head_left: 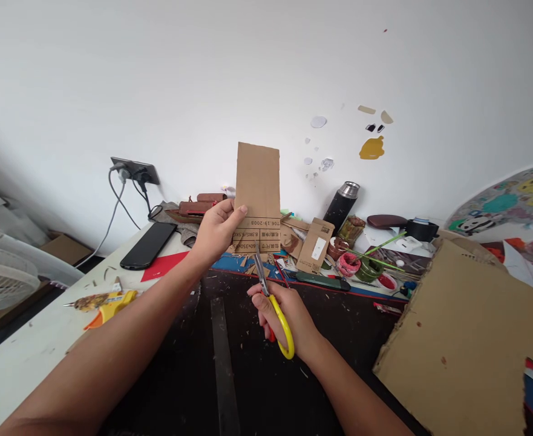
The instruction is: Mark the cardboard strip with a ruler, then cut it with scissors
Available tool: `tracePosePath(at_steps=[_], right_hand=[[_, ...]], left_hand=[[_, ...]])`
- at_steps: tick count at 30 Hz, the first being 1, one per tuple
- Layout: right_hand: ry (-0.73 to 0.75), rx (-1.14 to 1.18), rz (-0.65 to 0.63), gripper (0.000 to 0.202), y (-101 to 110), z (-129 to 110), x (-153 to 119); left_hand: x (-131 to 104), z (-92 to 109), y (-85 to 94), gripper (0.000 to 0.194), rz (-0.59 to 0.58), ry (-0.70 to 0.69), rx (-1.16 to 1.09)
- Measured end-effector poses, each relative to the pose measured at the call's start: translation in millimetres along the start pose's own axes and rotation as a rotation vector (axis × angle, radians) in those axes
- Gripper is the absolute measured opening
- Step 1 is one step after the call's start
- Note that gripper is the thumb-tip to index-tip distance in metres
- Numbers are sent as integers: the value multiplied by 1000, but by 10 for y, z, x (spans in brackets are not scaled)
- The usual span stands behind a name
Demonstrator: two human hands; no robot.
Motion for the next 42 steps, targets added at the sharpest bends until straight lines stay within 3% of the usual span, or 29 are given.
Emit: tracePosePath(at_steps=[19,31,42], right_hand=[[-5,8,-1,59,-6,-8,-2],[-22,-83,77,58,-4,-140,-77],[-65,-140,118,56,-9,-77,-61]], left_hand=[[1,-20,18,40,-5,7,46],[-23,-52,9,45,-3,25,41],[-33,-93,0,48,6,37,30]])
Point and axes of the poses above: each hand's wrist, its own x-axis towards the middle knuckle, its own y-axis out of the back of the hand, z = x × y, the point moved 3 cm from there along x, towards the middle knuckle, and after that the axes turned 15 degrees about -y, right-handed, at the moved point
